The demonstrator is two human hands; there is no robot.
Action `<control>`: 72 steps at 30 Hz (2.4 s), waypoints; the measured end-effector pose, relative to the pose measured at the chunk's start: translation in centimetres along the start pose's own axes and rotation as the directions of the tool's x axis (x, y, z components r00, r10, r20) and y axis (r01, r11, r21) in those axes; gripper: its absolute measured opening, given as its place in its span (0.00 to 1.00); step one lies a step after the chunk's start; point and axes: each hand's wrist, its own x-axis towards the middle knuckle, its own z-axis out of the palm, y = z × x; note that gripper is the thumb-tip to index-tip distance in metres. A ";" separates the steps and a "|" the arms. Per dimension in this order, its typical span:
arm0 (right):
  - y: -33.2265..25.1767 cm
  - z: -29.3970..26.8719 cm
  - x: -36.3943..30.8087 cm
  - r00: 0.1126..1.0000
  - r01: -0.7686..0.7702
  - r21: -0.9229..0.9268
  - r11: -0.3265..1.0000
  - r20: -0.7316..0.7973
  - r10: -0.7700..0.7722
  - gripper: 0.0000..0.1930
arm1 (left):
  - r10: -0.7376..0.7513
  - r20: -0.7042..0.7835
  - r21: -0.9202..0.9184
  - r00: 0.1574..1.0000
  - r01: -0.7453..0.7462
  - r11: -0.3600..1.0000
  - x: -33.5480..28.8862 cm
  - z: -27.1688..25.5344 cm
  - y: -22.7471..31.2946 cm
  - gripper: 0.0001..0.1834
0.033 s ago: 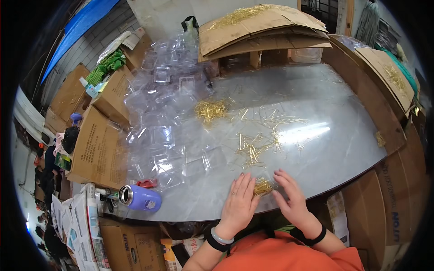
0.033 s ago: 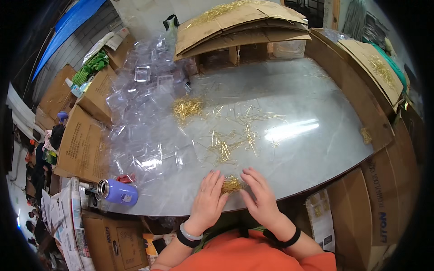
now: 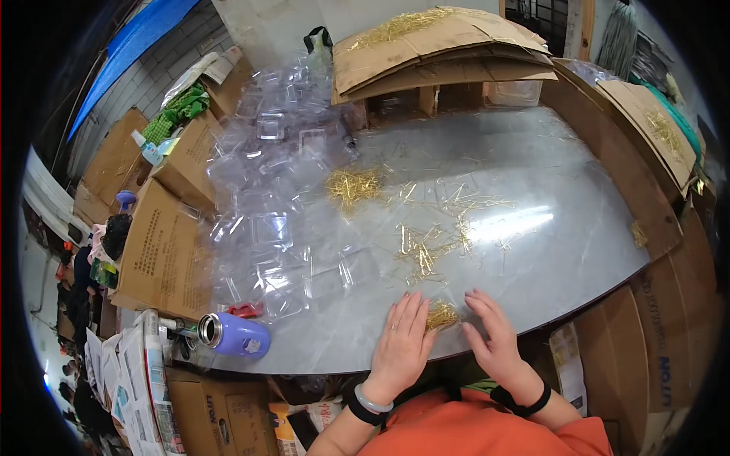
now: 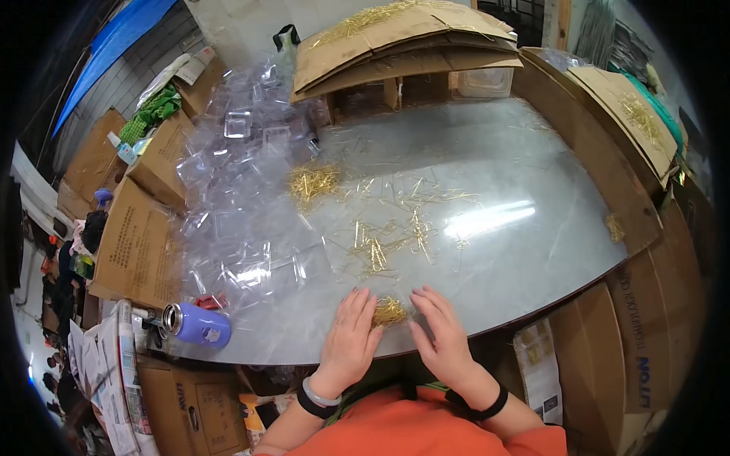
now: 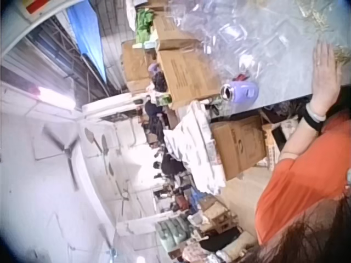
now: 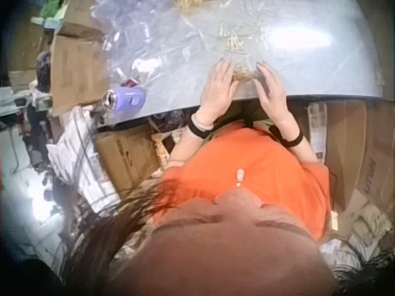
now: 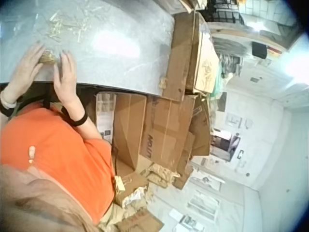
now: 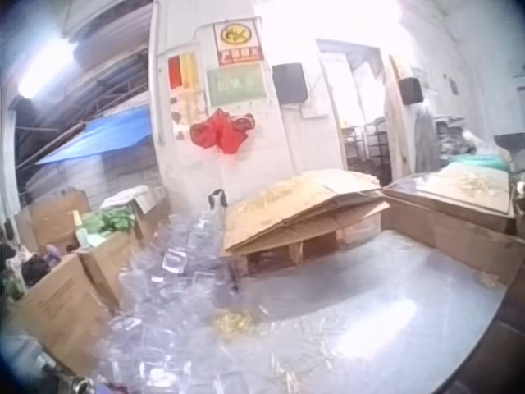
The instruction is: Sorting and packing small gold-colored metal pins or components into small plastic containers and bags.
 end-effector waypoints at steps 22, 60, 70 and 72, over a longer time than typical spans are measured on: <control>0.1 1.9 -0.7 0.983 0.182 -0.220 0.959 0.053 -0.174 0.23 | -0.006 -0.068 0.062 0.998 0.010 0.998 -0.2 0.5 0.2 0.30; -1.7 4.6 0.5 0.979 0.185 -0.469 0.864 0.170 -0.117 0.33 | -0.184 -0.050 -0.858 0.982 0.052 0.512 -1.9 0.3 -2.2 0.41; -1.1 2.5 0.0 0.984 0.080 -0.573 0.815 0.175 0.027 0.38 | -0.070 -0.128 -0.267 0.989 0.033 0.963 -1.2 0.8 -1.3 0.37; -1.1 2.0 0.1 0.977 0.073 -0.550 0.832 0.206 0.051 0.41 | -0.053 -0.113 -0.207 0.992 0.029 0.978 -0.7 0.7 -0.6 0.39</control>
